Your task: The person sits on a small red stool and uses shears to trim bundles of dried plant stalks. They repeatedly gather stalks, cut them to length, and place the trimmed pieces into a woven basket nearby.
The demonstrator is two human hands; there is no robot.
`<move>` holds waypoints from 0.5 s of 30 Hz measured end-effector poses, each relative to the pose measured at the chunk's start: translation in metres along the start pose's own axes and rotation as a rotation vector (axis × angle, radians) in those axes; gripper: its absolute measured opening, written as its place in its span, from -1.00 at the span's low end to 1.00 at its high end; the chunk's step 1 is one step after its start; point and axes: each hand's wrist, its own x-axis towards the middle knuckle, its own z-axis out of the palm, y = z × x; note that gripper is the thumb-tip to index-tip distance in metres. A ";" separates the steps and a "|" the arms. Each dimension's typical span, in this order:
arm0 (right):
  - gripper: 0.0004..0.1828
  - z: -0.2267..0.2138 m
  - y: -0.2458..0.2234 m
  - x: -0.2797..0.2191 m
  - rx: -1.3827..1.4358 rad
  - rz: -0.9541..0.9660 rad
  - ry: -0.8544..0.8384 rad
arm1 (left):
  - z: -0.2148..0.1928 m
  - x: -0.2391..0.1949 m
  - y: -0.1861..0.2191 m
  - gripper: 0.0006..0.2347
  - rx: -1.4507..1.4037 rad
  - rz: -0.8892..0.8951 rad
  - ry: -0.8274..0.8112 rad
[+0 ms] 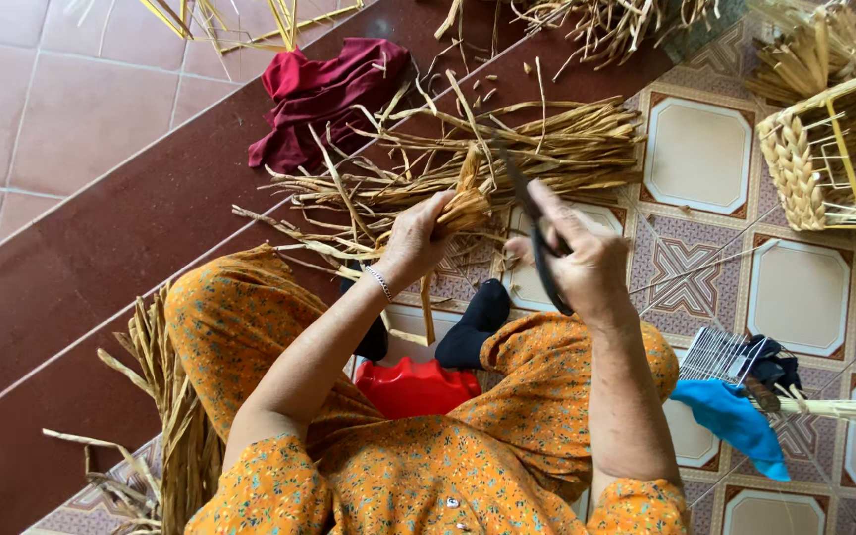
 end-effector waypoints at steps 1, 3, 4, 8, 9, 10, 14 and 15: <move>-0.26 -0.001 -0.001 0.002 0.003 0.022 -0.041 | -0.001 0.003 0.001 -0.55 0.018 0.081 0.030; -0.24 -0.005 -0.004 0.002 -0.053 0.022 -0.122 | -0.002 0.004 0.003 -0.54 0.018 0.050 -0.018; -0.23 -0.007 -0.005 0.001 -0.081 0.022 -0.165 | -0.002 0.003 0.004 -0.54 0.002 -0.062 -0.097; -0.24 -0.009 -0.002 -0.009 -0.019 0.010 -0.045 | 0.004 -0.005 -0.003 -0.53 -0.103 -0.161 -0.119; -0.27 -0.005 0.002 -0.012 0.020 -0.008 0.012 | 0.006 -0.005 -0.008 -0.54 -0.111 -0.106 -0.079; -0.29 0.000 0.008 -0.015 0.059 -0.027 0.069 | 0.010 -0.006 -0.012 -0.55 -0.118 -0.051 -0.040; -0.28 0.041 0.057 -0.020 0.047 0.179 0.125 | 0.019 0.003 -0.030 -0.60 -0.471 -0.491 -0.180; -0.29 0.058 0.073 -0.022 0.059 0.253 0.117 | 0.015 0.003 -0.033 -0.68 -0.568 -0.500 -0.215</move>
